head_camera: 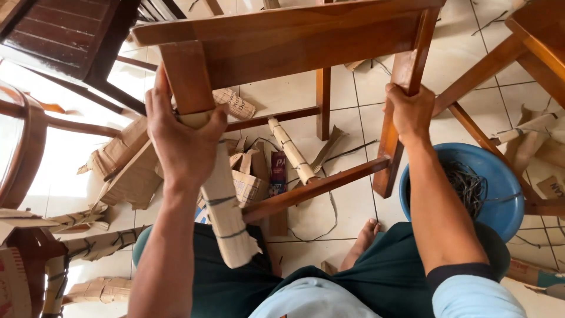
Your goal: The person wraps cardboard around the legs of a wooden chair and secures it with metal wire ties. They repeatedly twist the wires by hand to fasten the cardboard, then lift the chair to inspect the wrapped legs.
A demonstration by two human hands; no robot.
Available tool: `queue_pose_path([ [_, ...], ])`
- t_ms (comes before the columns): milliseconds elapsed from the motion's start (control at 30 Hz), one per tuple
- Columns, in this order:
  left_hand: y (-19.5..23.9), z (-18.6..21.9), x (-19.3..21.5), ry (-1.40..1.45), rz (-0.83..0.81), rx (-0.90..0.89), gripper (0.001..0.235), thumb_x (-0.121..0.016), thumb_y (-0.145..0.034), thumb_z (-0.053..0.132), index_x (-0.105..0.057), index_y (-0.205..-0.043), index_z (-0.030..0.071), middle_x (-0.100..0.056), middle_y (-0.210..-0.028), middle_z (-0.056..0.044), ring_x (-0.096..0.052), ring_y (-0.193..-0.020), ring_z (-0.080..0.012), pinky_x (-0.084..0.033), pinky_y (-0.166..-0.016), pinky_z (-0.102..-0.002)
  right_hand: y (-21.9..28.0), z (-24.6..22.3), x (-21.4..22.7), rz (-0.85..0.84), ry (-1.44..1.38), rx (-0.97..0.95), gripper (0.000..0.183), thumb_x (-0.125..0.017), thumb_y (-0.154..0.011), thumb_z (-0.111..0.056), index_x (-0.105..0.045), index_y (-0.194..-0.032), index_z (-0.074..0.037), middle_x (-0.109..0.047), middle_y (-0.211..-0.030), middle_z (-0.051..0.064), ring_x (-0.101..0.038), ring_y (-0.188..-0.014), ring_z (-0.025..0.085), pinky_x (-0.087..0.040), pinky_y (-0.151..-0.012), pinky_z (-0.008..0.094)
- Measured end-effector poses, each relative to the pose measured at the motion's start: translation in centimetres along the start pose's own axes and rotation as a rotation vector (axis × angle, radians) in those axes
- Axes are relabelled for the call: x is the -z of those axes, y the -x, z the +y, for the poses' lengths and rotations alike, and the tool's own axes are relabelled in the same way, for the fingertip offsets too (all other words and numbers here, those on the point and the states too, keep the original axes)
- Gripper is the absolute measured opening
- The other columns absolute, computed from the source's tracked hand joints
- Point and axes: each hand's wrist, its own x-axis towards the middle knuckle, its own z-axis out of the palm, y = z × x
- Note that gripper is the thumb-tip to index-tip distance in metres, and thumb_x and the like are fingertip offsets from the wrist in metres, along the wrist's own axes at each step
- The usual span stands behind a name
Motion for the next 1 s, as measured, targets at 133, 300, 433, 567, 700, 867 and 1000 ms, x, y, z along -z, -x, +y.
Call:
queue_pose_path([
  [133,-1.7,-1.5,0.3,0.07,-0.046,-0.013,0.084,-0.087,-0.081,0.009,-0.042,-0.151,0.004,-0.052,-0.119,-0.012,-0.053,-0.104,-0.0243,-0.055,-0.075,-0.034,3.3,-1.2,-0.2,0.056,-0.067,-0.039,0.025,-0.07,-0.094,-0.017,-0.06,-0.074,-0.006,-0.062,-0.064,0.005,-0.064,-0.057,0.016,-0.054,-0.054,0.029],
  [300,-4.2,-2.9,0.2,0.169,-0.142,-0.124,0.081,-0.089,-0.085,0.005,-0.042,-0.151,0.001,-0.052,-0.132,-0.015,-0.053,-0.12,-0.0283,-0.063,-0.085,-0.035,5.7,-2.1,-0.7,0.142,-0.041,-0.092,0.021,-0.064,-0.089,-0.021,-0.061,-0.074,-0.008,-0.062,-0.066,0.001,-0.068,-0.061,0.016,-0.057,-0.058,0.029],
  [433,-6.2,-4.4,-0.1,0.188,-0.175,-0.128,0.083,-0.09,-0.086,0.005,-0.039,-0.152,0.0,-0.053,-0.132,-0.015,-0.056,-0.117,-0.028,-0.066,-0.078,-0.032,6.6,-3.0,-1.5,0.175,-0.057,-0.092,0.021,-0.062,-0.086,-0.02,-0.053,-0.069,-0.01,-0.057,-0.061,0.0,-0.065,-0.059,0.016,-0.054,-0.059,0.03],
  [567,-7.8,-5.5,-0.2,0.192,-0.182,-0.213,0.075,-0.087,-0.087,0.006,-0.046,-0.149,0.0,-0.054,-0.123,-0.014,-0.053,-0.109,-0.027,-0.055,-0.078,-0.034,6.6,-3.0,-2.4,0.188,-0.077,-0.088,0.023,-0.061,-0.088,-0.018,-0.051,-0.068,-0.011,-0.056,-0.06,-0.001,-0.067,-0.059,0.015,-0.055,-0.06,0.03],
  [700,-9.3,-7.3,-0.6,0.323,-0.222,-0.25,0.069,-0.086,-0.094,0.017,-0.047,-0.148,-0.002,-0.055,-0.125,-0.015,-0.056,-0.105,-0.0247,-0.056,-0.075,-0.031,6.2,-2.7,-3.3,0.201,-0.033,-0.05,0.019,-0.064,-0.09,-0.021,-0.057,-0.078,-0.008,-0.061,-0.061,0.003,-0.067,-0.057,0.016,-0.055,-0.059,0.031],
  [867,-10.5,-7.9,-0.2,0.261,-0.227,-0.239,0.052,-0.079,-0.091,0.009,-0.053,-0.135,-0.002,-0.055,-0.112,-0.014,-0.052,-0.093,-0.0231,-0.052,-0.061,-0.028,6.0,-2.8,-4.8,0.206,-0.012,-0.027,0.021,-0.066,-0.092,-0.021,-0.06,-0.08,-0.005,-0.065,-0.063,0.006,-0.064,-0.054,0.017,-0.052,-0.055,0.032],
  [1000,-11.0,-10.0,-0.1,0.114,-0.148,-0.3,0.049,-0.077,-0.088,0.016,-0.059,-0.128,-0.004,-0.055,-0.107,-0.013,-0.047,-0.088,-0.0245,-0.046,-0.065,-0.035,5.6,-2.2,-5.7,0.191,0.008,0.011,0.024,-0.068,-0.094,-0.024,-0.061,-0.083,-0.003,-0.068,-0.064,0.009,-0.062,-0.051,0.018,-0.053,-0.052,0.033],
])
